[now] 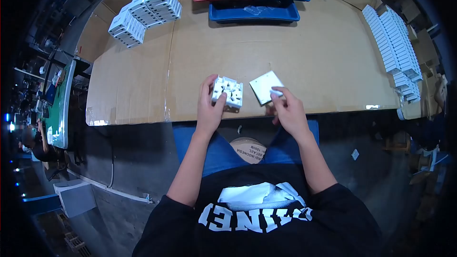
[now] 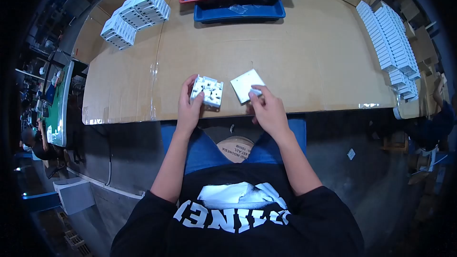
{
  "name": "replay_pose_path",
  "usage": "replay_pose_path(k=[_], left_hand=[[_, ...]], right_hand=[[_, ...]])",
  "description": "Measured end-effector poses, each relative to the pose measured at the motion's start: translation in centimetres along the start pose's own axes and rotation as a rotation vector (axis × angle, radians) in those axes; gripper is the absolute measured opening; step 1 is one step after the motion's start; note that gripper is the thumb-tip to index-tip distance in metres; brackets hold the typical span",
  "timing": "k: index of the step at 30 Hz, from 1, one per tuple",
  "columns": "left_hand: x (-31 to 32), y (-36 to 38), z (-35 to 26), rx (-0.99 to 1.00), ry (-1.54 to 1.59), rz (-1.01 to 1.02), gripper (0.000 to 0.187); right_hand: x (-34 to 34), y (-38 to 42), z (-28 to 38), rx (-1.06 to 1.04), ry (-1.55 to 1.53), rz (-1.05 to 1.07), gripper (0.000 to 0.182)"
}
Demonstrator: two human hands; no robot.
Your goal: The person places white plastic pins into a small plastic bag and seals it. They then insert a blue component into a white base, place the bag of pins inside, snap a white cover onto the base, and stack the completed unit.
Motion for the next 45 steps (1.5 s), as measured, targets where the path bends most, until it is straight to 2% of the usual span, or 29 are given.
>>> replay_pose_path(k=[2, 3, 5, 6, 8, 11, 15, 19, 21, 23, 25, 28, 30, 31, 33, 34, 38, 45], left_hand=[[-1.3, 1.7, -3.7, 0.260, -0.804, -0.171, 0.048], [-1.4, 2.0, -3.5, 0.233, -0.794, -0.156, 0.048], [0.9, 3.2, -3.9, 0.440, -0.948, 0.137, 0.047], [1.7, 3.7, -2.9, 0.391, -1.061, 0.253, 0.051], [2.5, 3.4, -3.1, 0.389, -1.085, 0.247, 0.053], [3.1, 1.6, -2.8, 0.386, -1.155, 0.244, 0.059], [4.0, -2.7, -2.5, 0.389, -1.197, 0.168, 0.063], [4.1, -4.5, -1.9, 0.362, -1.193, 0.096, 0.065], [4.2, -4.3, -2.3, 0.395, -1.178, 0.089, 0.068], [3.4, -4.2, -3.5, 0.428, -1.097, -0.012, 0.072], [3.0, -4.1, -3.7, 0.454, -1.055, -0.038, 0.075], [3.1, -4.0, -3.7, 0.444, -1.053, -0.047, 0.074], [3.1, -4.1, -3.7, 0.438, -1.054, -0.045, 0.074], [3.1, -4.1, -3.7, 0.427, -1.050, -0.039, 0.074], [3.1, -4.2, -3.8, 0.430, -1.047, -0.053, 0.071], [3.1, -4.2, -3.8, 0.428, -1.055, -0.049, 0.071], [3.2, -4.2, -3.9, 0.430, -1.052, -0.046, 0.071], [3.2, -4.2, -4.1, 0.442, -1.034, -0.053, 0.069]], right_hand=[[-0.3, 1.2, 0.0, 0.022, 0.232, 0.029, 0.025], [-0.9, 1.1, -0.6, 0.052, 0.243, 0.030, 0.025], [-0.7, 1.6, 1.8, -0.468, 0.550, 0.018, 0.026], [-0.7, 1.3, 1.1, -0.464, 0.556, 0.019, 0.026], [1.2, 0.9, 1.2, -0.685, 0.788, 0.115, 0.032], [2.3, -1.6, 1.1, -0.627, 0.797, 0.134, 0.038], [2.7, -6.4, 2.2, -0.659, 0.881, 0.060, 0.042], [2.9, -9.3, 4.3, -0.672, 0.940, 0.132, 0.035], [2.5, -11.5, 6.3, -0.629, 0.827, 0.145, 0.031], [2.2, -14.9, 7.7, -0.586, 0.712, 0.162, 0.027], [1.0, -18.3, 10.9, -0.788, 0.615, -0.040, 0.023], [0.6, -25.7, 13.3, -0.693, 0.636, -0.059, 0.022], [0.0, -30.5, 13.1, -0.583, 0.819, -0.162, 0.024], [0.3, -31.6, 13.8, -0.591, 0.813, -0.164, 0.024], [0.3, -34.4, 13.2, -0.346, 1.041, -0.171, 0.031], [0.3, -36.1, 12.5, -0.261, 1.009, -0.149, 0.042], [0.2, -38.1, 11.4, -0.156, 0.956, -0.241, 0.041], [-0.9, -41.7, 9.2, -0.157, 0.813, -0.162, 0.030]])
Point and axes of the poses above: each hand's wrist, its own y-axis away from the middle knuckle, its own x-axis out of the palm, z = x × y, the point moved 8 cm from there along -y, towards the middle knuckle, and after that the axes turned 13 degrees about -y, right-handed, at the moved point
